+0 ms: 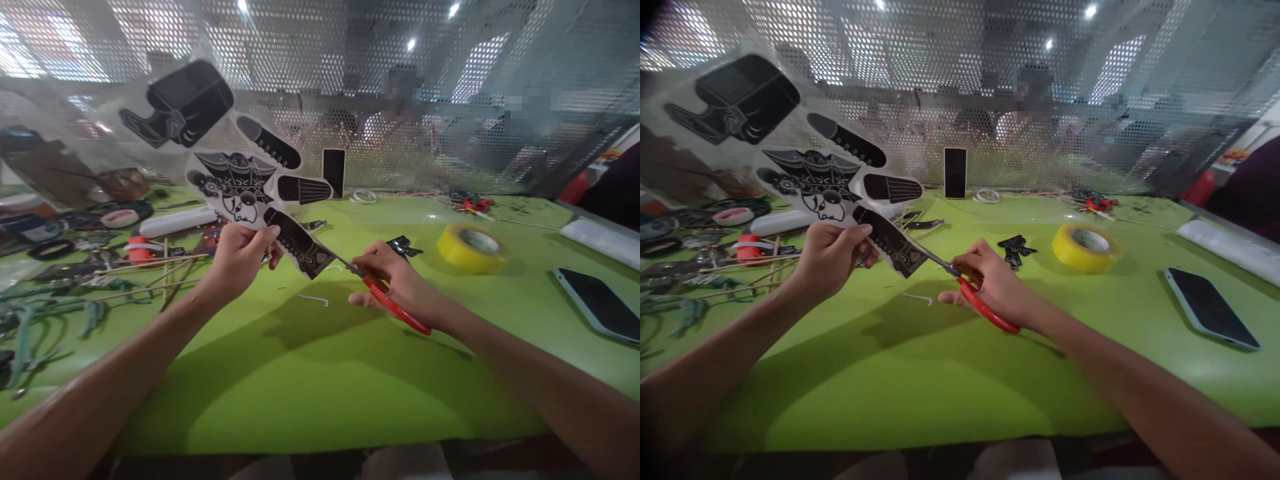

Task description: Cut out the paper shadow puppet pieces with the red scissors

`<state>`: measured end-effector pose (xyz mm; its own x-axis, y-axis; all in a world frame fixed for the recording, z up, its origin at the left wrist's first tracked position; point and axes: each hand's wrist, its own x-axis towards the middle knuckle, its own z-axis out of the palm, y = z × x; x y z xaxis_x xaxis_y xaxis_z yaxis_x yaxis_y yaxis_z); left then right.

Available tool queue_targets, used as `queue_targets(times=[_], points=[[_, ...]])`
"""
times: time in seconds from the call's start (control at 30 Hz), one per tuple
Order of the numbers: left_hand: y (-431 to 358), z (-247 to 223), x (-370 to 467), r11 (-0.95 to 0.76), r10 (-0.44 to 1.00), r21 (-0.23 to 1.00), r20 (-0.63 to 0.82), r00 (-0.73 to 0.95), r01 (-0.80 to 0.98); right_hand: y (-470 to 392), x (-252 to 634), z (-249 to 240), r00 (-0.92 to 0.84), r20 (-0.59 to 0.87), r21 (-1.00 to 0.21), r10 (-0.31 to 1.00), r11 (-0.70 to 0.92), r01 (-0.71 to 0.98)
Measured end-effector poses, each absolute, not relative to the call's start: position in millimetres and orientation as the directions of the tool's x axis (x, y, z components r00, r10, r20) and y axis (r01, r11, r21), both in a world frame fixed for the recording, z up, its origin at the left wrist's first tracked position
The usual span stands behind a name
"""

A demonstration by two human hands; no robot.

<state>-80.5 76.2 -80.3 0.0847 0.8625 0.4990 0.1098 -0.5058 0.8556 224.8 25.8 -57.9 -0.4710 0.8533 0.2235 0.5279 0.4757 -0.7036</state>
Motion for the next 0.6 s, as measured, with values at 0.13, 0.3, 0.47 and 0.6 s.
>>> queue_targets(times=[0.13, 0.3, 0.47, 0.6], points=[[73.9, -78.4, -80.8, -0.508, 0.861, 0.854, 0.5, 0.099, 0.11, 27.0, 224.3, -59.6, -0.466, 0.256, -0.702, 0.847, 0.494, 0.512], [71.9, -76.9, -80.7, -0.516, 0.856, 0.852, 0.506, 0.109, 0.092, 28.1, 222.7, -57.2, -0.463, 0.214, -0.728, 0.86, 0.457, 0.511], [70.6, -75.9, -79.9, -0.537, 0.841, 0.841, 0.527, 0.121, 0.068, 26.2, 222.4, -57.1, -0.435, 0.197, -0.753, 0.878, 0.42, 0.506], [70.3, -74.6, -78.5, -0.544, 0.836, 0.837, 0.536, 0.119, 0.047, 26.0, 224.2, -61.5, -0.419, 0.17, -0.787, 0.892, 0.379, 0.488]])
